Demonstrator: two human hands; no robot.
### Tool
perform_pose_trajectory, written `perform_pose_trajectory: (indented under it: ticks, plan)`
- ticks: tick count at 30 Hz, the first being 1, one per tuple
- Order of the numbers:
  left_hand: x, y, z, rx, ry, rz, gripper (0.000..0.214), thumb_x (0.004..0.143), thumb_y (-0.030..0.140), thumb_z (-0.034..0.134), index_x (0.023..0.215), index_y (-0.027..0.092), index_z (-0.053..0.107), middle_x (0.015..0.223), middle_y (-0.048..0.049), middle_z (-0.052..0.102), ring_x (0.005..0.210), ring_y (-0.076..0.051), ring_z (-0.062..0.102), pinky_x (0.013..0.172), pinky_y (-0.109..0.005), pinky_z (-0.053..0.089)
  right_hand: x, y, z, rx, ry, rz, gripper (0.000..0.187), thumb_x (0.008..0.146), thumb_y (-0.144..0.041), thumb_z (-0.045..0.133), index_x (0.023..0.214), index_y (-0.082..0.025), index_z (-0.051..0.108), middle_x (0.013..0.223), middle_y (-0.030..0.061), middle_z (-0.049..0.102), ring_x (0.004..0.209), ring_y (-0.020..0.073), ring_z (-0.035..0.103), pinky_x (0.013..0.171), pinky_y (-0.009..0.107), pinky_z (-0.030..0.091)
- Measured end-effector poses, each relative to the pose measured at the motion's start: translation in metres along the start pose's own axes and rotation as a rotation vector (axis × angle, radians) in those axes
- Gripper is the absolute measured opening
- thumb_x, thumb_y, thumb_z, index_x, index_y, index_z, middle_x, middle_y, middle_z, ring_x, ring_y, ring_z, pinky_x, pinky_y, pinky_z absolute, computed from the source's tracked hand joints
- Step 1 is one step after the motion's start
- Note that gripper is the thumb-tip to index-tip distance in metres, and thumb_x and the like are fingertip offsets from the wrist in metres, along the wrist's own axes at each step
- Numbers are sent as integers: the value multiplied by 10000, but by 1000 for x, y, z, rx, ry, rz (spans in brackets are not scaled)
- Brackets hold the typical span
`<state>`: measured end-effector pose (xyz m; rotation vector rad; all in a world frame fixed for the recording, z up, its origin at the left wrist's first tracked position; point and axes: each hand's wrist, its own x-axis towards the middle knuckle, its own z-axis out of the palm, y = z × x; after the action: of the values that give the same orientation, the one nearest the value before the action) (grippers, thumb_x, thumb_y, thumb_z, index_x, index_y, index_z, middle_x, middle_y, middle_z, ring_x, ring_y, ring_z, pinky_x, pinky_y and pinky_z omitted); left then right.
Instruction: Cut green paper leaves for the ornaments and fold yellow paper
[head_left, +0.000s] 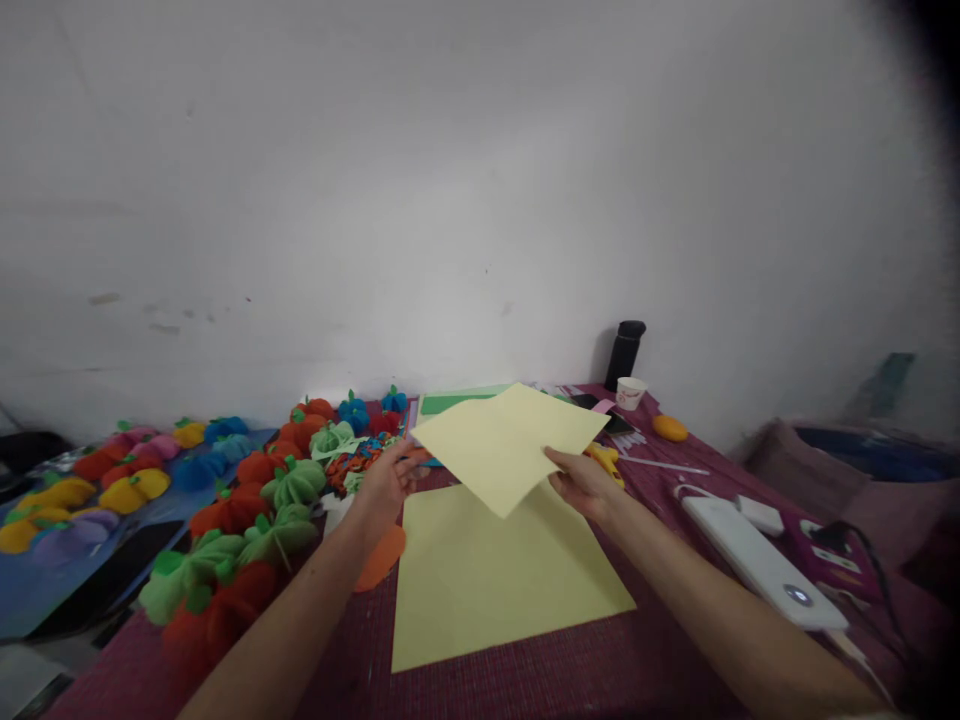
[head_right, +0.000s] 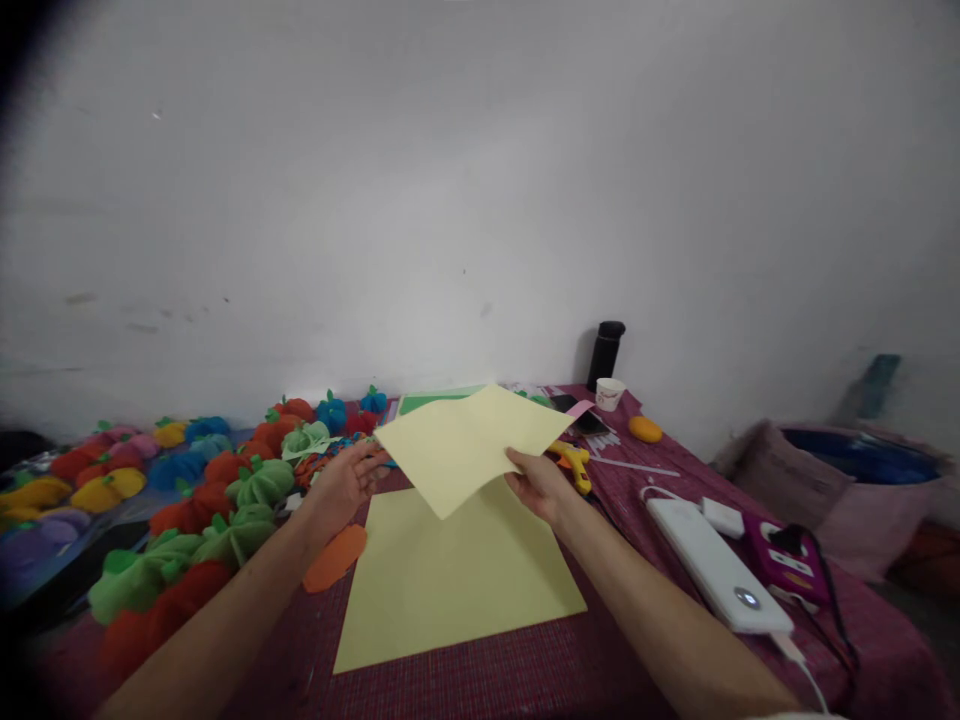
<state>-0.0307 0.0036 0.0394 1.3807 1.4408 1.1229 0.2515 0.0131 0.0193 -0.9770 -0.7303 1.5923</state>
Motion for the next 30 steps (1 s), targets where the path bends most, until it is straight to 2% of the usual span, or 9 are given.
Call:
perform_pose_trajectory:
  ticks: [2, 4, 6, 9, 13, 16, 20, 25, 30]
  plan:
    - [23, 2, -6, 298, 192, 102, 456, 865, 374, 220, 1210, 159, 426, 1013, -94, 650, 818, -155, 632, 629, -261, 469, 26, 7, 6, 47, 75, -14, 157, 829, -100, 452, 934, -194, 521, 905, 1, 650, 715, 72, 629, 578, 137, 526]
    - [49, 8, -9, 431, 261, 146, 459, 858, 347, 247, 1269, 172, 355, 1077, -100, 618, 895, -172, 607, 693, -289, 458, 47, 15, 10, 74, 114, 17, 138, 823, -93, 469, 901, -201, 507, 840, -19, 648, 644, 61, 615, 535, 131, 519]
    - [74, 17, -6, 575, 266, 210, 437, 839, 324, 315, 1245, 182, 396, 1090, -100, 610, 963, -198, 572, 784, -326, 424, 62, 23, 13, 81, 117, 78, 109, 813, -94, 488, 871, -185, 503, 772, -10, 646, 600, 66, 610, 514, 143, 520]
    - [112, 27, 11, 816, 191, 338, 355, 808, 287, 400, 1130, 208, 526, 1094, -99, 611, 1062, -255, 496, 889, -397, 332, 70, 29, 16, 84, 75, 165, 52, 812, -107, 490, 837, -147, 512, 713, 30, 646, 600, 83, 625, 517, 144, 520]
    - [163, 24, 45, 1094, 18, 488, 333, 755, 239, 490, 1077, 223, 572, 1110, -112, 601, 1131, -292, 414, 937, -443, 224, 66, 27, 19, 94, 6, 230, 56, 791, -117, 507, 842, -117, 529, 707, 54, 654, 609, 88, 637, 537, 137, 521]
    - [201, 13, 64, 1244, -88, 543, 472, 688, 183, 541, 1158, 223, 519, 1161, -128, 567, 1121, -300, 410, 925, -446, 212, 60, 24, 20, 98, -21, 264, 73, 787, -145, 513, 846, -107, 534, 709, 61, 660, 615, 96, 644, 522, 145, 520]
    - [243, -2, 73, 1386, -190, 571, 612, 609, 201, 613, 1205, 200, 475, 1138, -157, 570, 1096, -323, 425, 911, -459, 222, 54, 23, 17, 89, -38, 305, 99, 791, -169, 519, 854, -94, 538, 744, 80, 672, 626, 104, 652, 503, 156, 516]
    - [267, -16, 74, 1500, -256, 576, 421, 707, 243, 582, 1118, 166, 540, 948, -167, 629, 999, -287, 512, 885, -442, 289, 50, 24, 16, 73, 7, 313, 64, 795, -125, 506, 849, -96, 524, 718, 80, 672, 613, 107, 653, 503, 164, 518]
    - [273, -29, 81, 1574, -252, 595, 298, 841, 293, 493, 1095, 141, 527, 1075, -102, 563, 965, -206, 542, 836, -415, 429, 57, 22, 17, 82, 27, 330, 44, 796, -100, 493, 827, -86, 522, 676, 81, 666, 569, 94, 640, 506, 155, 516]
